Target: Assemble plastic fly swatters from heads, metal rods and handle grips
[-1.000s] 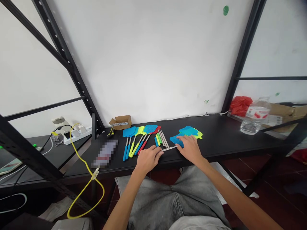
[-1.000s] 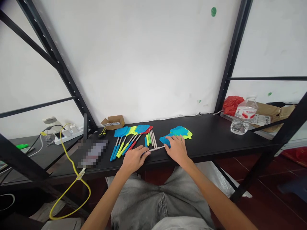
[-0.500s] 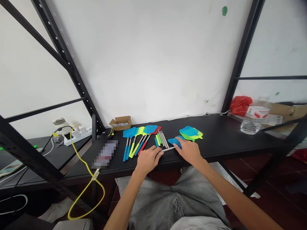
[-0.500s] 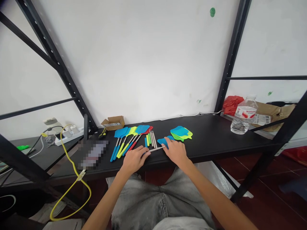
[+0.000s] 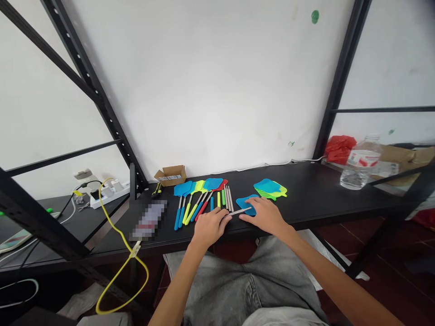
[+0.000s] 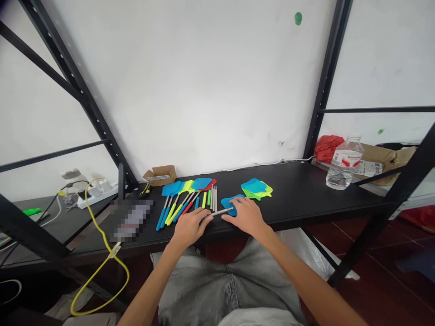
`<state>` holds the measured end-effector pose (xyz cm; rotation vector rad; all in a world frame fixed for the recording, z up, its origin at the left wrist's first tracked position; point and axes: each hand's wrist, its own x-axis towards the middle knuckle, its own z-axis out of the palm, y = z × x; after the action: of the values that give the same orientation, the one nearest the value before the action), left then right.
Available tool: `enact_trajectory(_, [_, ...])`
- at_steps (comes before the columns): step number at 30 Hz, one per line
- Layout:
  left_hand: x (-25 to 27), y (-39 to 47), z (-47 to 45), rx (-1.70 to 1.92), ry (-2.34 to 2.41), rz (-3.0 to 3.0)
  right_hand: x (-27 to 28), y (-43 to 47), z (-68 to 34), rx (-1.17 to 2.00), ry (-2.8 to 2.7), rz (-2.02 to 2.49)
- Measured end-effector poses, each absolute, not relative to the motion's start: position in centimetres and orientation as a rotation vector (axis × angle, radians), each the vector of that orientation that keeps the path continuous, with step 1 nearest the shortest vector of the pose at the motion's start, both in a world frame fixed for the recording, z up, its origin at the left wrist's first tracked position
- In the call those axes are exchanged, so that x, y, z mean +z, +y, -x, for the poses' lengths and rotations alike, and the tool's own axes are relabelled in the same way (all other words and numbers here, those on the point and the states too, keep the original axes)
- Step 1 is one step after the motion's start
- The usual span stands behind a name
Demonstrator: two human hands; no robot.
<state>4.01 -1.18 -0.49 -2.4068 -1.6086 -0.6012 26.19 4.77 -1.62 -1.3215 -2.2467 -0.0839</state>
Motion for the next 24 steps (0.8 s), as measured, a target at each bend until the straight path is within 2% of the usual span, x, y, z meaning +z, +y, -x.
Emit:
enact_trajectory(10, [-0.3,-1.2,-4.0,-0.675,-1.608,2.399,0.3,4.3,-26.5,-0.194,-2.256,1.386])
enact_trajectory(24, [-0.3,-1.2,-4.0,-0.668,-1.624,2.421,1.4,8.4,-32.0,0.382,-1.692,1.318])
